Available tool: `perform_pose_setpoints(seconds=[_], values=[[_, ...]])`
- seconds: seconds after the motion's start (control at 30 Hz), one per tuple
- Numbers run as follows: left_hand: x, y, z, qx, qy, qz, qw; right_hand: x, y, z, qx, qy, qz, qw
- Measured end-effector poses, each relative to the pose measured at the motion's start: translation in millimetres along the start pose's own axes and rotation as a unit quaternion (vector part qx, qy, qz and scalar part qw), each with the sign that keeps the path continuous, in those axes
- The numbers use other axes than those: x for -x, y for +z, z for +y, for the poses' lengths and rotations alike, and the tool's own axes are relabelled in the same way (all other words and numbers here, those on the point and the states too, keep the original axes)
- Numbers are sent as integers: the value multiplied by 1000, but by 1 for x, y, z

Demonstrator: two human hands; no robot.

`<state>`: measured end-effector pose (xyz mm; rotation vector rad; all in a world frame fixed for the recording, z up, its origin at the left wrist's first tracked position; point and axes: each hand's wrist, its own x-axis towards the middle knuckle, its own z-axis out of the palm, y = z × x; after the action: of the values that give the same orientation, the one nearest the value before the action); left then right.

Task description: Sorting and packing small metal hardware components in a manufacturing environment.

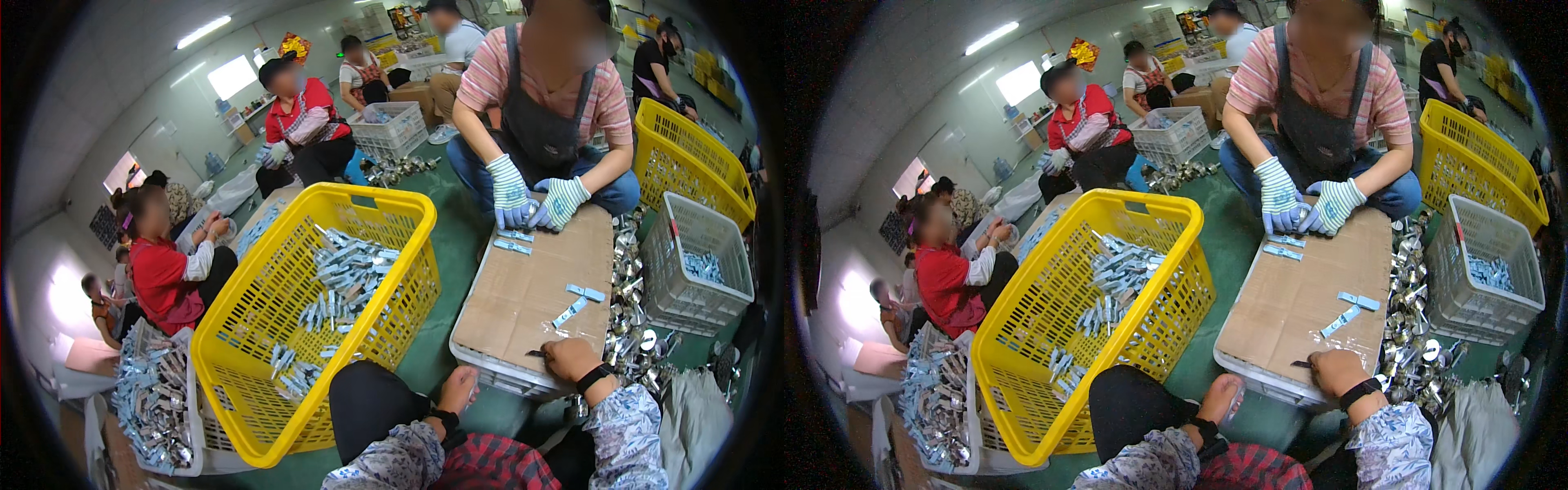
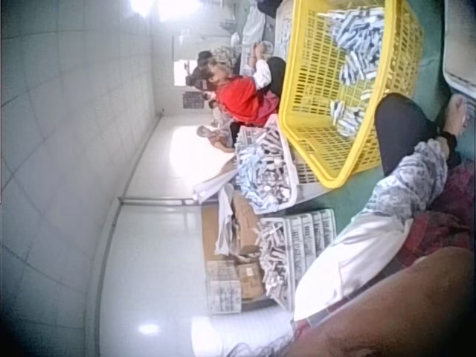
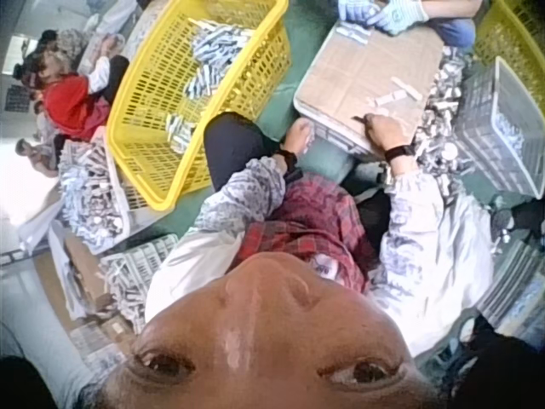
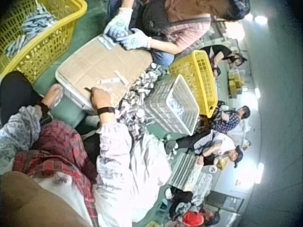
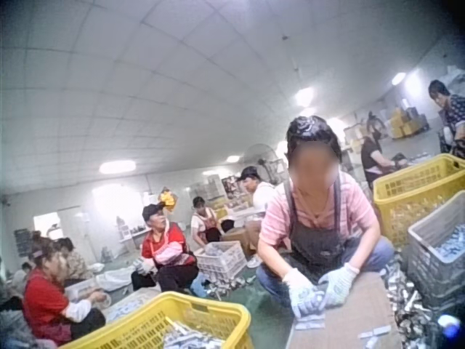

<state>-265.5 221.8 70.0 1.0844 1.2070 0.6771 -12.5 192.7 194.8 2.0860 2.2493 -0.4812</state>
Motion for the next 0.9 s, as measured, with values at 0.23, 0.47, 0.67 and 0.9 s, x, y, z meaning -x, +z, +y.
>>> perform_pose_setpoints(seconds=[0.23,0.47,0.67,0.9], values=[[3,0,8,-9,-38,-6,999,1,4,3,-4,2,9,1000],[3,0,7,3,-16,-19,1000,4,4,3,-4,8,22,1000],[5,-1,8,19,-24,-14,999,6,15,2,-2,8,66,998],[4,0,8,31,-25,-29,999,16,35,-8,43,-16,225,973]])
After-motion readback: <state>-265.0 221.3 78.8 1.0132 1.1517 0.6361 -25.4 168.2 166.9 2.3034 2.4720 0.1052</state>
